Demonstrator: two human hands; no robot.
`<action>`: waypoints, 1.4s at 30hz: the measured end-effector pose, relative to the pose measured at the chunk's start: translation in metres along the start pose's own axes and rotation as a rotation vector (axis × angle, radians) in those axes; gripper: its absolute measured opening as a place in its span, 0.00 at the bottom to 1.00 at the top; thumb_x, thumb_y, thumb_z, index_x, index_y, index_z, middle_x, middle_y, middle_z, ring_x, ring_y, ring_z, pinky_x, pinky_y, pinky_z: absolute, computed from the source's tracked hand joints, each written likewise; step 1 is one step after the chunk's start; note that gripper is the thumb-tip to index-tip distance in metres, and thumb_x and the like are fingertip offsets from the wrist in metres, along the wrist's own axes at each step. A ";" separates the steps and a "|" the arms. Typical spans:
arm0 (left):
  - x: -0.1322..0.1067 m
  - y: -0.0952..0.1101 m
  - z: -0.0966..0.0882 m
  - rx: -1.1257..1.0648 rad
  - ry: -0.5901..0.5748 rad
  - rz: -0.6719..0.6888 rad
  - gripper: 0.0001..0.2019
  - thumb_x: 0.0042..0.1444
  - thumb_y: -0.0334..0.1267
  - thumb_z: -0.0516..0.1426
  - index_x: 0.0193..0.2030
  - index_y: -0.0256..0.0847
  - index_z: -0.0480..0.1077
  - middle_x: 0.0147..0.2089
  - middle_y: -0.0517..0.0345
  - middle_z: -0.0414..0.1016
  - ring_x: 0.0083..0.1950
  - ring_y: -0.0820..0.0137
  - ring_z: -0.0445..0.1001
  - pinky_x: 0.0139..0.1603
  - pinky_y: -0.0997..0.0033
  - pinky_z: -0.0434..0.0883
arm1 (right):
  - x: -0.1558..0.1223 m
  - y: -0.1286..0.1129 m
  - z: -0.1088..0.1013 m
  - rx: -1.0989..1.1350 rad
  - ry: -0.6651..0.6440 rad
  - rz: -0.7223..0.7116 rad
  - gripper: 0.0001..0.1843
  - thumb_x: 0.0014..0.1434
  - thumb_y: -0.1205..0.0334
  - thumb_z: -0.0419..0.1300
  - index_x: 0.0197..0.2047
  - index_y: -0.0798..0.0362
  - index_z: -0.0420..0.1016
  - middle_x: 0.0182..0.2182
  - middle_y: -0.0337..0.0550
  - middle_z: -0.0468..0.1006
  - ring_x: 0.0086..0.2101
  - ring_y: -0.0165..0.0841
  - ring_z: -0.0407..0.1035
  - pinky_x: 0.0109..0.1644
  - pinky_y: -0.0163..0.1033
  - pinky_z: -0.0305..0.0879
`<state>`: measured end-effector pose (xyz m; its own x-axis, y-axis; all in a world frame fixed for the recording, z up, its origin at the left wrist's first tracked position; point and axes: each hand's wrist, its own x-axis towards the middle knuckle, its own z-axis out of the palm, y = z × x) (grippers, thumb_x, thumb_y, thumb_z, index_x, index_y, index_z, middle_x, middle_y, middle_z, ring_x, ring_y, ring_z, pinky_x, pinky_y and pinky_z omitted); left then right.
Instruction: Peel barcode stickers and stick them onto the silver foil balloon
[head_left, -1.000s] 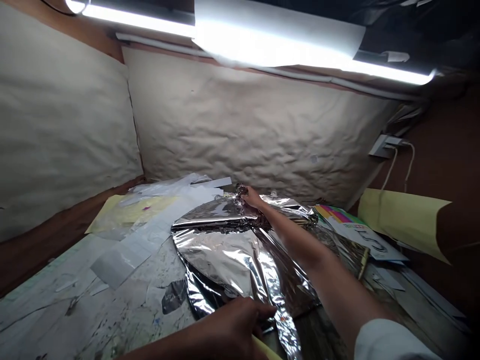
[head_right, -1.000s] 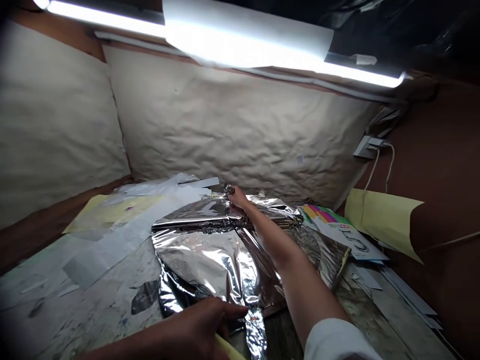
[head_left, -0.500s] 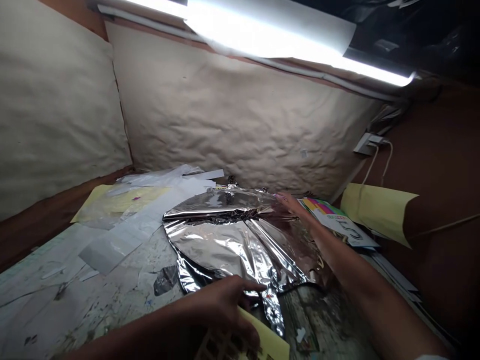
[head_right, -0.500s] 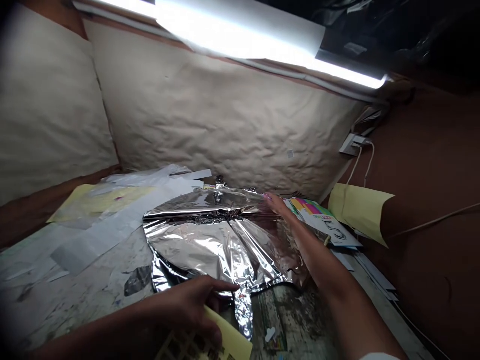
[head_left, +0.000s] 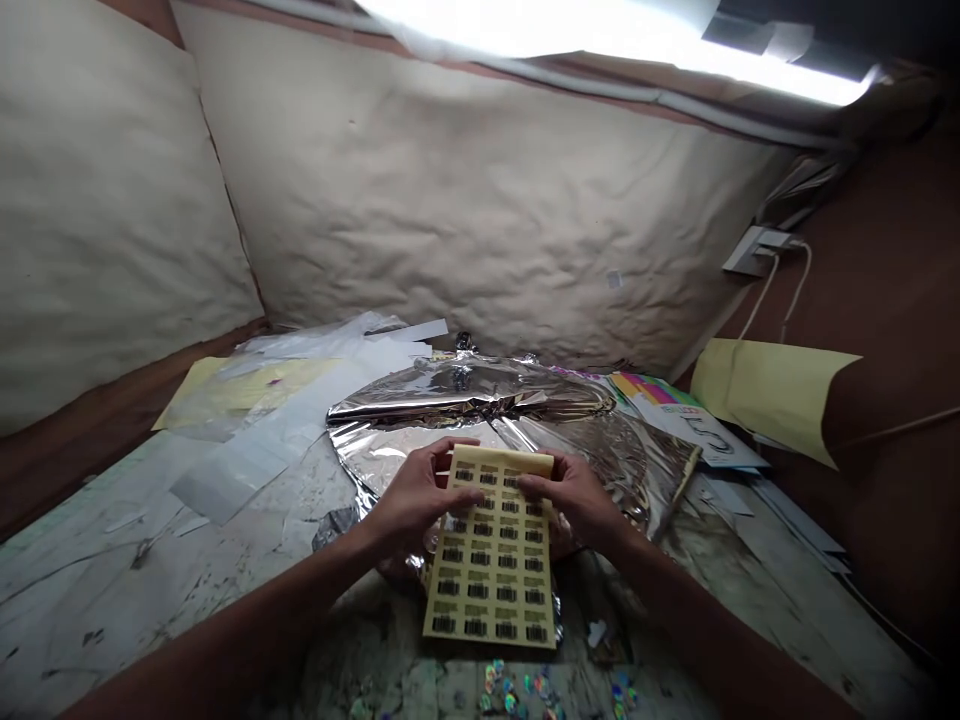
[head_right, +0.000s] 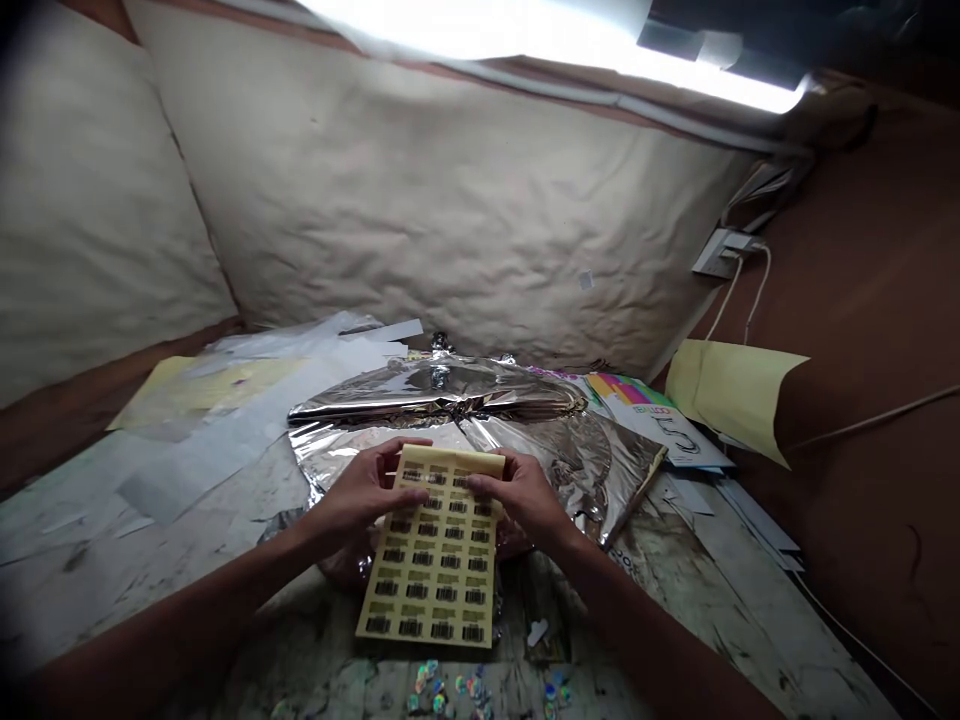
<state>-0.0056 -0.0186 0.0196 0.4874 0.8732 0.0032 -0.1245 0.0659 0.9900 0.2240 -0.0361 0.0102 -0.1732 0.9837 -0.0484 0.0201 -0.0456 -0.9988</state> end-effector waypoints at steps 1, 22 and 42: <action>0.001 -0.001 -0.001 -0.016 0.008 -0.002 0.29 0.45 0.43 0.69 0.53 0.35 0.68 0.43 0.49 0.78 0.43 0.59 0.78 0.42 0.60 0.76 | 0.004 0.002 -0.004 0.010 0.004 0.019 0.18 0.44 0.51 0.73 0.32 0.55 0.77 0.27 0.41 0.77 0.28 0.33 0.71 0.30 0.35 0.67; -0.003 -0.012 0.007 0.191 0.093 0.118 0.14 0.57 0.46 0.61 0.31 0.35 0.74 0.29 0.60 0.76 0.29 0.71 0.73 0.27 0.77 0.68 | -0.008 -0.007 0.013 -0.560 0.116 -0.424 0.12 0.59 0.58 0.62 0.46 0.50 0.77 0.44 0.46 0.79 0.45 0.39 0.73 0.50 0.44 0.70; -0.015 -0.012 0.017 0.606 0.175 0.362 0.15 0.61 0.41 0.56 0.27 0.35 0.73 0.22 0.63 0.66 0.25 0.76 0.61 0.26 0.79 0.58 | -0.023 -0.020 0.028 -0.576 0.225 -0.574 0.03 0.59 0.63 0.64 0.38 0.51 0.77 0.35 0.42 0.78 0.37 0.35 0.73 0.41 0.38 0.69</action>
<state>0.0034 -0.0406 0.0104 0.3549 0.8571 0.3734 0.2732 -0.4770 0.8353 0.1997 -0.0628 0.0309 -0.1104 0.8412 0.5294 0.4985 0.5077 -0.7027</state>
